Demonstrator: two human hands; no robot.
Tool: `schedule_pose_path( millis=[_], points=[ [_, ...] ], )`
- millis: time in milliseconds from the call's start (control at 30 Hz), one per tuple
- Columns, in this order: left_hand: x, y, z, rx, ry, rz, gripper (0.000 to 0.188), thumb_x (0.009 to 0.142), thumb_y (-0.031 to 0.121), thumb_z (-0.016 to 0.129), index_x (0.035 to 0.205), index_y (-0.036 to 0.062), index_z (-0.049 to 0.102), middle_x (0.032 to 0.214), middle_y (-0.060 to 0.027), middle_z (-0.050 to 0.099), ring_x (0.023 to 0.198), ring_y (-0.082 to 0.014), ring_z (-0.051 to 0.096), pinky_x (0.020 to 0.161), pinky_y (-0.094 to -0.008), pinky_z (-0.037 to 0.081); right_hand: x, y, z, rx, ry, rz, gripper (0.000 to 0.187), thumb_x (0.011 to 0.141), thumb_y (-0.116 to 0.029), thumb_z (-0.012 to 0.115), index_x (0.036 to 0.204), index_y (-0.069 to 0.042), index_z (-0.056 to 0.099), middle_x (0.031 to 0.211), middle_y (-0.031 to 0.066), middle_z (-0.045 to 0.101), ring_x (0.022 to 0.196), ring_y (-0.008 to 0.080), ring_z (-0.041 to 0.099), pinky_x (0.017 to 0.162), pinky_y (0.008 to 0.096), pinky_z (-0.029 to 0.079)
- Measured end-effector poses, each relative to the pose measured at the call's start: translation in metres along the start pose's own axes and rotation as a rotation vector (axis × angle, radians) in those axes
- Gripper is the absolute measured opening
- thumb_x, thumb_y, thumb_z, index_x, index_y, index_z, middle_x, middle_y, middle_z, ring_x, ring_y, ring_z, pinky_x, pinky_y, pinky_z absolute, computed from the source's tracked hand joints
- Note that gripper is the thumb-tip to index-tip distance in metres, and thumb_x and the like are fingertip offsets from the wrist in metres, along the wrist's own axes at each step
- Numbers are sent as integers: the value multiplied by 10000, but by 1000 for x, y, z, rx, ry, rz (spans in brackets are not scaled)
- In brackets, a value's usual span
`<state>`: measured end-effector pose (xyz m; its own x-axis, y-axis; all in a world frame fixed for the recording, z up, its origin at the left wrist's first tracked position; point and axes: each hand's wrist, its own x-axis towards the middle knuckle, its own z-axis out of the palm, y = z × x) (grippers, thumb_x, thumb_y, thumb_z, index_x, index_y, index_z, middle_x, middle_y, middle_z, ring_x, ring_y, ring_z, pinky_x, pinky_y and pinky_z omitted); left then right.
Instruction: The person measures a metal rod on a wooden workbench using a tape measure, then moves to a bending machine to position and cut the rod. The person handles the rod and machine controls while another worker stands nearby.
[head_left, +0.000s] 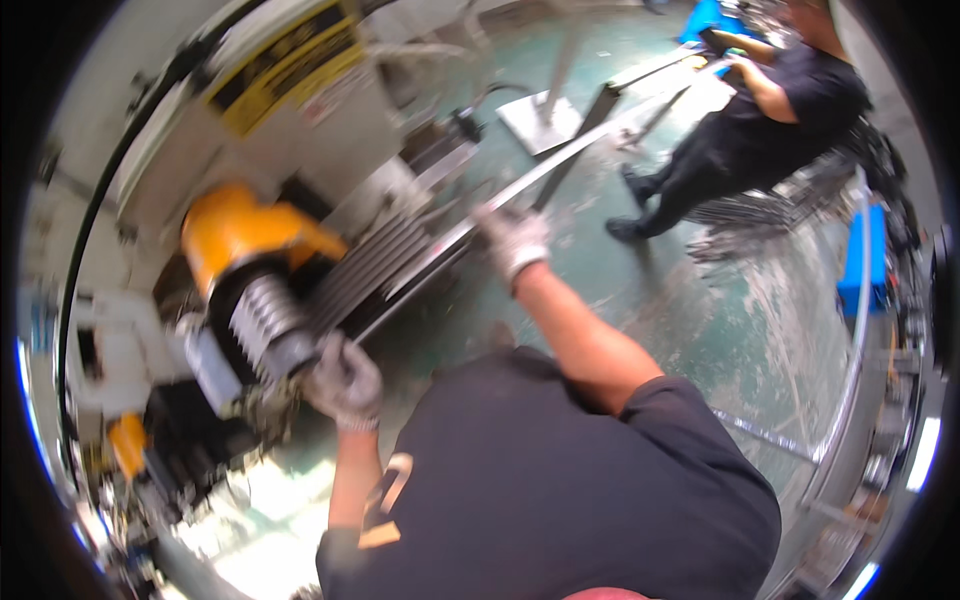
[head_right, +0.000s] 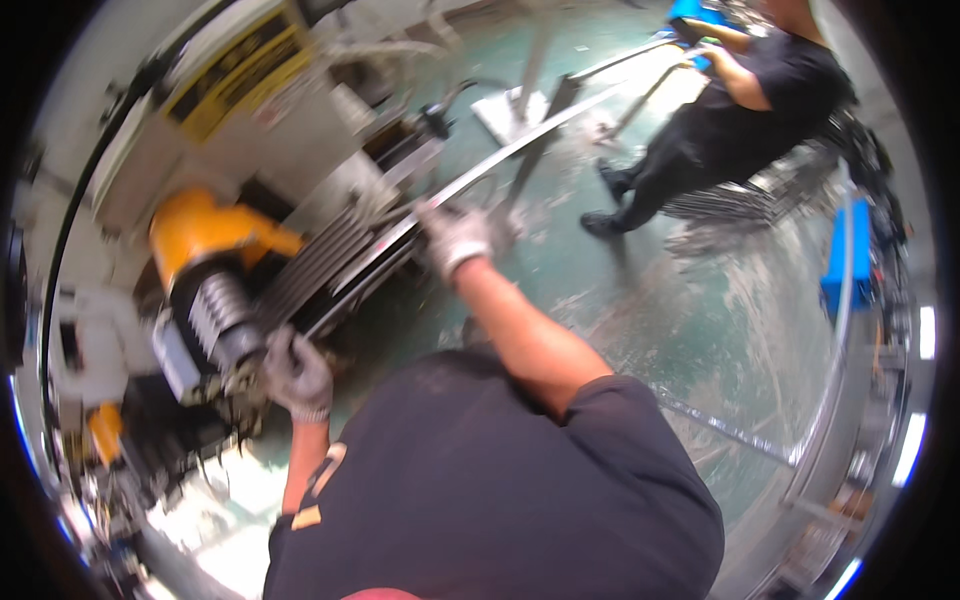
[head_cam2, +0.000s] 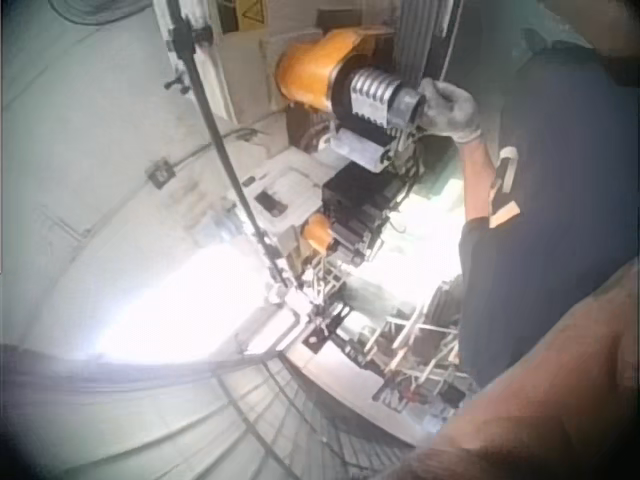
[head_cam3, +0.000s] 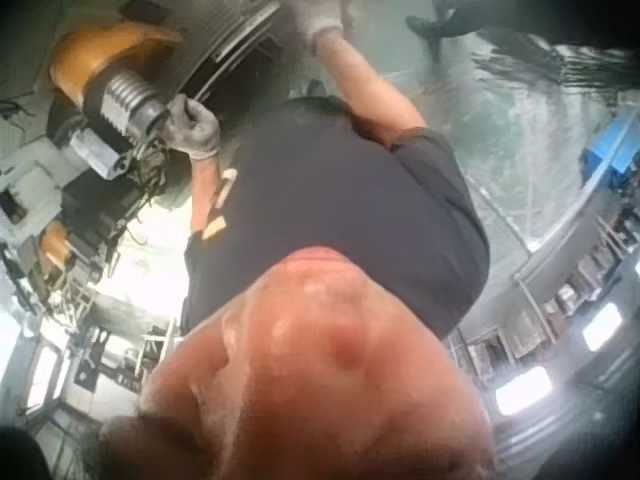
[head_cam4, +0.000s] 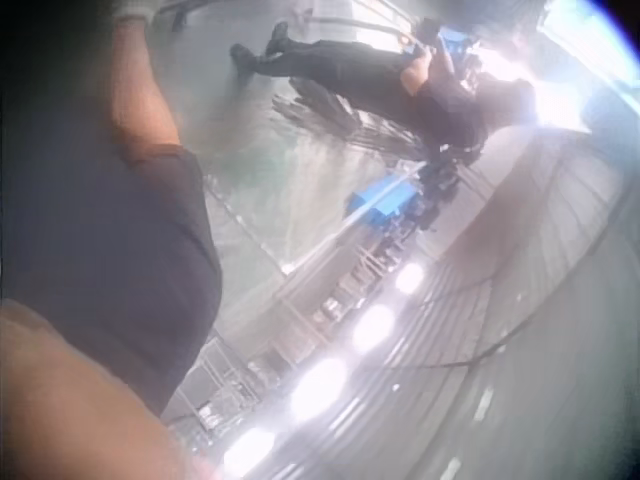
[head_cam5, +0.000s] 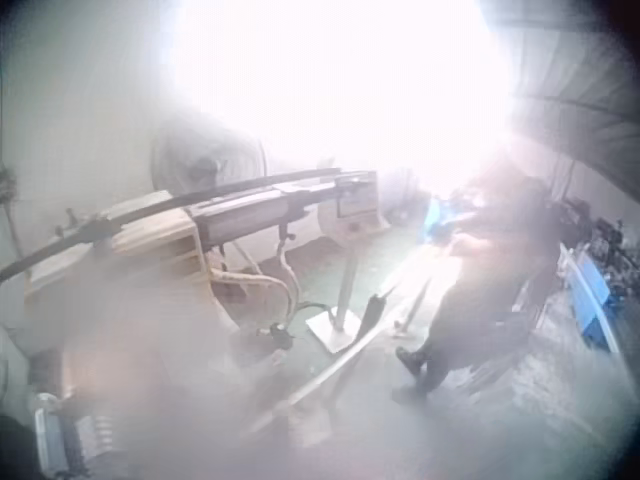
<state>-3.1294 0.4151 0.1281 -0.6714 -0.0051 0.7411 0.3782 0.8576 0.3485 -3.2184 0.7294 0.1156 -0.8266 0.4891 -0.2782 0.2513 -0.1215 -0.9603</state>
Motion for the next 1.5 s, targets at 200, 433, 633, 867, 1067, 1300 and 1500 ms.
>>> schedule_pose_path(
  millis=[200, 433, 633, 867, 1067, 1300, 1500],
  points=[
    [7, 11, -6, 33, -41, 35, 200, 928, -65, 684, 1110, -8, 743, 992, -197, 721, 873, -398, 684, 813, -480, 547, -5, -14, 10, 247, -63, 72, 330, 950, -233, 870, 1084, 60, 798, 926, 65, 791, 829, 132, 695, 777, 329, 575],
    [5, 8, -3, 48, -57, 33, 196, 939, -67, 675, 1117, -25, 745, 1018, -189, 734, 920, -398, 694, 880, -487, 549, -11, -26, 3, 174, -94, 130, 336, 965, -232, 878, 1143, 39, 790, 974, 69, 805, 856, 128, 700, 804, 315, 574],
    [15, 15, -2, 57, -6, 134, 159, 959, -102, 652, 1074, 4, 680, 854, -193, 699, 728, -424, 645, 722, -513, 495, -6, -15, 5, 173, -88, 125, 310, 965, -241, 878, 1098, 27, 798, 910, 37, 781, 780, 112, 669, 736, 301, 556],
    [-1, 3, -2, 39, -62, 20, 166, 951, -53, 688, 1102, -29, 753, 1043, -192, 761, 927, -400, 712, 870, -488, 557, -10, -20, 6, 186, -72, 93, 308, 949, -257, 861, 1016, 36, 798, 828, 44, 749, 718, 122, 659, 670, 322, 544],
    [-2, 1, -2, 55, -68, 23, 161, 962, -42, 698, 1110, -13, 756, 1056, -184, 764, 922, -400, 713, 855, -489, 558, -10, -21, 6, 170, -60, 94, 305, 951, -259, 858, 1003, 35, 791, 828, 42, 747, 722, 122, 662, 667, 319, 543],
    [-2, -1, -1, 71, -36, 62, 166, 967, -42, 694, 1114, 6, 756, 1060, -161, 769, 898, -382, 711, 837, -482, 551, -8, -21, 6, 179, -81, 136, 262, 974, -213, 877, 1093, 13, 818, 918, 37, 791, 806, 110, 684, 756, 305, 573],
    [-1, 1, -1, 78, -35, 72, 164, 972, -39, 689, 1114, 7, 757, 1060, -159, 771, 895, -379, 713, 830, -478, 551, -8, -20, 6, 215, -90, 142, 265, 980, -215, 870, 1095, 18, 816, 911, 38, 790, 789, 107, 682, 736, 296, 568]
  ],
)
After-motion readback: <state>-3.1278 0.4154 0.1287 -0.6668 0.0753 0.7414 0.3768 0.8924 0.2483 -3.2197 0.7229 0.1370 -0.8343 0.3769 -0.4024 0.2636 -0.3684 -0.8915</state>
